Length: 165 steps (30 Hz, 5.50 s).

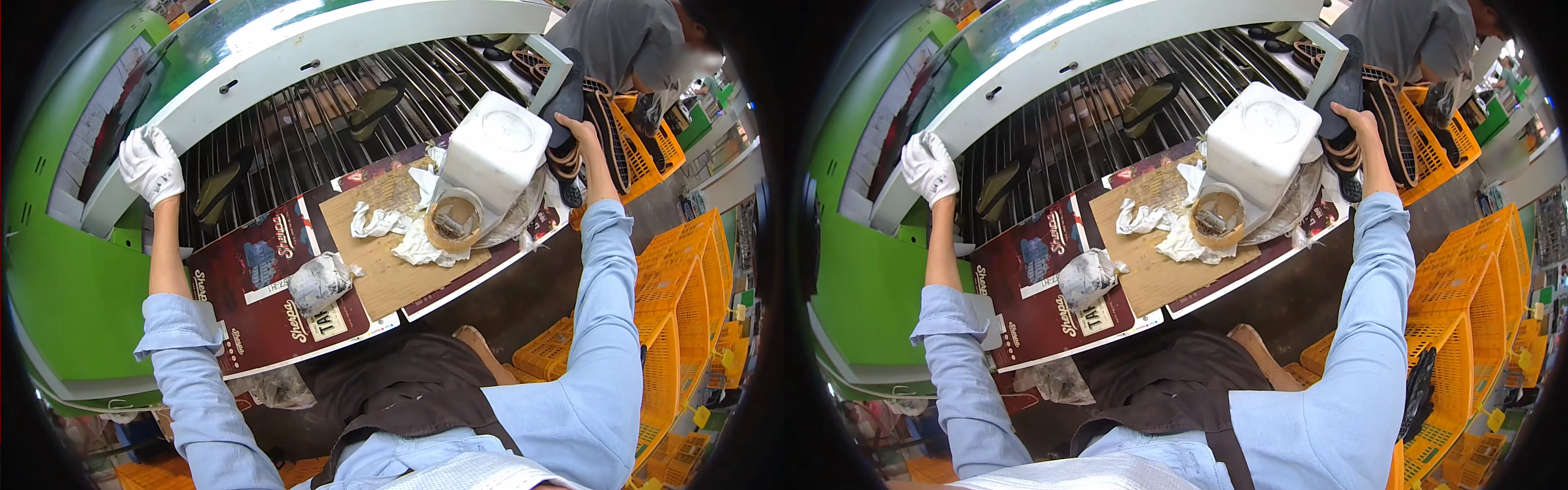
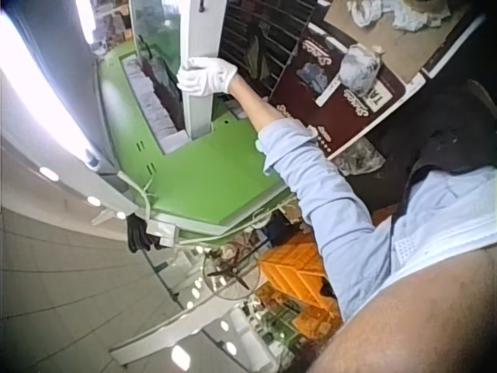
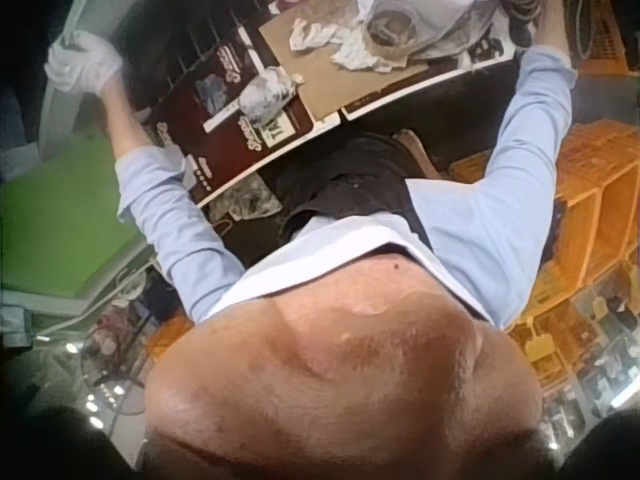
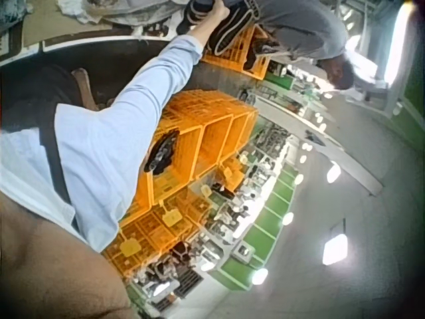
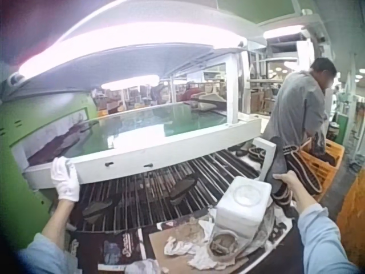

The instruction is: The person applies adhesive onto shoe soles using an applicator, places items onto a conveyor machine, receives a stack of shoe soles from a coworker, and applies adhesive to the shoe soles with the applicator.

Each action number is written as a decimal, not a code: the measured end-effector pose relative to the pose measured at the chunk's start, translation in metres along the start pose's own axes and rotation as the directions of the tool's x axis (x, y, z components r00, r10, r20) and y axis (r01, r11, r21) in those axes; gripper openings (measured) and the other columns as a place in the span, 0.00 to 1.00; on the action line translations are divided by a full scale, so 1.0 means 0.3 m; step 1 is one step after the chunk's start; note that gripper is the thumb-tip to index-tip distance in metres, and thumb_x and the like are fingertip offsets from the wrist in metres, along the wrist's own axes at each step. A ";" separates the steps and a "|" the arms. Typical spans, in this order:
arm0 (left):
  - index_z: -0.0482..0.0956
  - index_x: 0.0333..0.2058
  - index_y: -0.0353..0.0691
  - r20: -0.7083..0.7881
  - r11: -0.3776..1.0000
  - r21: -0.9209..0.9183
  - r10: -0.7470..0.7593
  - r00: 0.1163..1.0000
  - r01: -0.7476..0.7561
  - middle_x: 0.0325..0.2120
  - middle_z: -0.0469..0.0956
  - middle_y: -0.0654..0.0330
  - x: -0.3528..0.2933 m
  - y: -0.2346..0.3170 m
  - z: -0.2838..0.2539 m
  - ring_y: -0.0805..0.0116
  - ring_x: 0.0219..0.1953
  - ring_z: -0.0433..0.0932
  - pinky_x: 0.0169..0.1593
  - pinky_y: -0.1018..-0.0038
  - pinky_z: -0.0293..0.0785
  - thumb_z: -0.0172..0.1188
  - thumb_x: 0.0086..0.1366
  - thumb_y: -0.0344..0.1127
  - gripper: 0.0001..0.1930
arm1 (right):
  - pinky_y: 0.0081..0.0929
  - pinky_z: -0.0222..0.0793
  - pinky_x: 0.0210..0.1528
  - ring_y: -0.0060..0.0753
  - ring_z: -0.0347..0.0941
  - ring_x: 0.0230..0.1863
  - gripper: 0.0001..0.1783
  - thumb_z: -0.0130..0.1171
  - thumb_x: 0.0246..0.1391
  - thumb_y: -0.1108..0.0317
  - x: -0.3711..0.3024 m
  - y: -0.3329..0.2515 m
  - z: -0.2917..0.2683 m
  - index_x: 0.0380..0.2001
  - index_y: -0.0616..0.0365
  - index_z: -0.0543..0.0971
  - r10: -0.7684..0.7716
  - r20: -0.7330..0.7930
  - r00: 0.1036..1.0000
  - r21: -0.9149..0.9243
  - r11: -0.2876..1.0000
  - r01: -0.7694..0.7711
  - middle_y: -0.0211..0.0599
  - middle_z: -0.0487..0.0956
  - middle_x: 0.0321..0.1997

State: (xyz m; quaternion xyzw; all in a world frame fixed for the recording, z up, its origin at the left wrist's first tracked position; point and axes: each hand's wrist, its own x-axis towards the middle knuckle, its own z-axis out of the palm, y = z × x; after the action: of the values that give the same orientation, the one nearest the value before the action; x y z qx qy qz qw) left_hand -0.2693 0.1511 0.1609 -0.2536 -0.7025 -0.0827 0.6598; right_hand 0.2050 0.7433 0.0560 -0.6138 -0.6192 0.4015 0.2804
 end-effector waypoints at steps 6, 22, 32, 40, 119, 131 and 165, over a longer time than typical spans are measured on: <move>0.75 0.41 0.41 0.012 1.000 -0.013 -0.004 1.000 0.004 0.41 0.76 0.57 0.005 0.003 -0.008 0.53 0.48 0.71 0.54 0.58 0.66 0.56 0.62 0.43 0.14 | 0.32 0.72 0.47 0.46 0.77 0.46 0.44 0.73 0.35 0.53 0.026 0.013 -0.007 0.48 0.79 0.70 0.002 0.021 1.000 -0.047 0.999 -0.001 0.58 0.75 0.48; 0.77 0.40 0.42 0.022 0.999 -0.050 0.010 1.000 -0.009 0.39 0.78 0.57 -0.002 -0.012 0.024 0.51 0.46 0.73 0.52 0.58 0.68 0.55 0.63 0.45 0.14 | 0.34 0.72 0.49 0.49 0.72 0.52 0.58 0.74 0.30 0.46 0.009 0.046 0.019 0.58 0.74 0.60 -0.076 -0.100 0.992 -0.042 0.997 0.072 0.60 0.69 0.55; 0.77 0.40 0.42 0.017 0.999 0.004 0.053 0.998 -0.053 0.40 0.78 0.57 -0.020 -0.054 0.055 0.52 0.46 0.74 0.51 0.59 0.69 0.56 0.63 0.46 0.15 | 0.36 0.68 0.54 0.50 0.68 0.57 0.61 0.74 0.29 0.45 -0.008 0.034 0.023 0.60 0.74 0.57 -0.058 -0.065 0.996 -0.066 0.996 0.054 0.61 0.65 0.59; 0.77 0.38 0.41 0.031 0.999 -0.042 0.024 0.999 -0.022 0.37 0.78 0.56 -0.006 -0.033 0.046 0.53 0.43 0.74 0.48 0.58 0.70 0.55 0.63 0.45 0.13 | 0.33 0.69 0.51 0.46 0.71 0.54 0.56 0.74 0.29 0.47 0.051 0.060 0.012 0.56 0.74 0.63 -0.094 -0.060 0.994 -0.028 0.995 0.093 0.58 0.70 0.56; 0.78 0.37 0.43 0.029 0.989 -0.146 0.009 1.000 -0.005 0.34 0.77 0.60 -0.013 -0.032 0.072 0.58 0.40 0.74 0.45 0.62 0.71 0.45 0.68 0.35 0.11 | 0.25 0.70 0.30 0.21 0.75 0.31 0.15 0.52 0.58 0.63 -0.894 0.601 -0.234 0.41 0.63 0.76 -0.025 0.281 0.959 -0.173 0.982 0.077 0.36 0.76 0.30; 0.74 0.45 0.31 0.309 0.888 -0.250 -0.305 0.901 0.387 0.43 0.75 0.46 0.061 -0.025 -0.071 0.52 0.48 0.72 0.55 0.62 0.67 0.42 0.71 0.37 0.17 | 0.39 0.71 0.47 0.52 0.75 0.43 0.13 0.52 0.49 0.69 -1.319 0.803 -0.273 0.37 0.60 0.80 0.210 0.291 0.933 -0.515 0.857 -0.032 0.50 0.79 0.39; 0.77 0.35 0.36 0.148 -0.107 -0.746 0.936 0.320 0.657 0.31 0.78 0.51 0.402 2.760 -0.925 0.53 0.33 0.77 0.38 0.65 0.73 0.56 0.62 0.36 0.09 | 0.36 0.68 0.50 0.50 0.74 0.47 0.18 0.51 0.52 0.62 -0.047 1.072 -0.991 0.41 0.62 0.79 0.192 0.521 0.832 -0.173 0.978 -0.117 0.51 0.79 0.42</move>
State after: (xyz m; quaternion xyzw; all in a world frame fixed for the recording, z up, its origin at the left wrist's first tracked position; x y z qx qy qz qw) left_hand 0.3615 0.7659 0.1288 -0.7467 -0.5219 -0.2744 -0.3079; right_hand 0.6281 0.7505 -0.0579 -0.5430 -0.6465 0.5354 0.0216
